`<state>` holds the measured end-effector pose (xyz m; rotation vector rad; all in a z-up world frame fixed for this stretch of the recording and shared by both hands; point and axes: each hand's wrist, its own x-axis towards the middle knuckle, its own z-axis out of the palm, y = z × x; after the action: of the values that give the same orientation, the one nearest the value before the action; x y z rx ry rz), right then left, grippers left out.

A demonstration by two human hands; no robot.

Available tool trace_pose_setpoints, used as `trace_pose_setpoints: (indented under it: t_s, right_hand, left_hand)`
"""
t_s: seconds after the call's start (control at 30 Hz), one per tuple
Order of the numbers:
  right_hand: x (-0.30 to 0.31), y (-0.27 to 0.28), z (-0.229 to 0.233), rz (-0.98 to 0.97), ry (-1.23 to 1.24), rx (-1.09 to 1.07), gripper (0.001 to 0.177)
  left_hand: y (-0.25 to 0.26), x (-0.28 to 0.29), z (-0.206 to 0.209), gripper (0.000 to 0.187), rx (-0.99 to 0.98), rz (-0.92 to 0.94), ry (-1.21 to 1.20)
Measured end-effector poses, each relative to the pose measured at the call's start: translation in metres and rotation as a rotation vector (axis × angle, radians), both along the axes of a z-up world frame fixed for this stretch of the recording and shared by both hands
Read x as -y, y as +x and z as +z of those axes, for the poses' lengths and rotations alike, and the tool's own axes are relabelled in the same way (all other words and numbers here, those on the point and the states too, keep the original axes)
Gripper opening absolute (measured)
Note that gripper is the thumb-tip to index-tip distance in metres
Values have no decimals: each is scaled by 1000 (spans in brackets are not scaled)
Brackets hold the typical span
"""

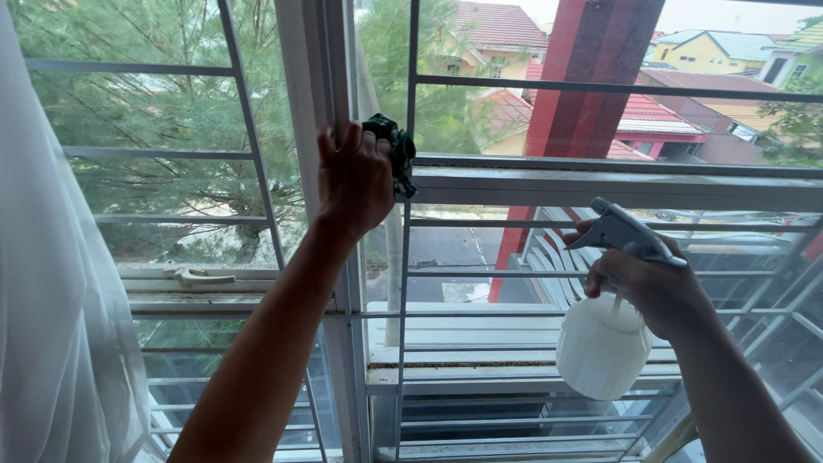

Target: The person wipes a window and its frame using a cloth and a spray bottle.

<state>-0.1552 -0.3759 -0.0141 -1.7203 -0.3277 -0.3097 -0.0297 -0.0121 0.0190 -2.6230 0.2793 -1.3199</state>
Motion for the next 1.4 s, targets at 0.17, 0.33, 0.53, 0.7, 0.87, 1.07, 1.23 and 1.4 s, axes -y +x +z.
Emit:
trace_pose_setpoints:
  t_s: [0.17,0.33,0.53,0.7,0.87,1.07,1.23,1.4]
  right_hand:
    - [-6,14,6,-49,27,64,46]
    - [-6,31,15,-72,-29,197,47]
    - [-7,52,27,-60,17,268,41]
    - [-8,60,36,-130,-48,373,38]
    - [2,83,40,-193,-154,464,41]
    - [22,116,37,-168,-124,469,47]
    - [24,123,38,-138,-109,461,44]
    - [8,121,40,-177,-140,441,41]
  left_hand:
    - [-11,12,3,29,-116,75,32]
    - [-14,5,-4,33,-64,-26,-8]
    - [-6,-5,-24,45,139,-237,-95]
    - [-14,-23,-30,51,191,-373,-170]
    - [-12,-30,-23,65,378,-388,-182]
    - [5,-1,-7,23,217,-75,35]
    - [-13,9,19,10,-171,-18,-76]
    - [-24,17,35,15,-412,38,-159]
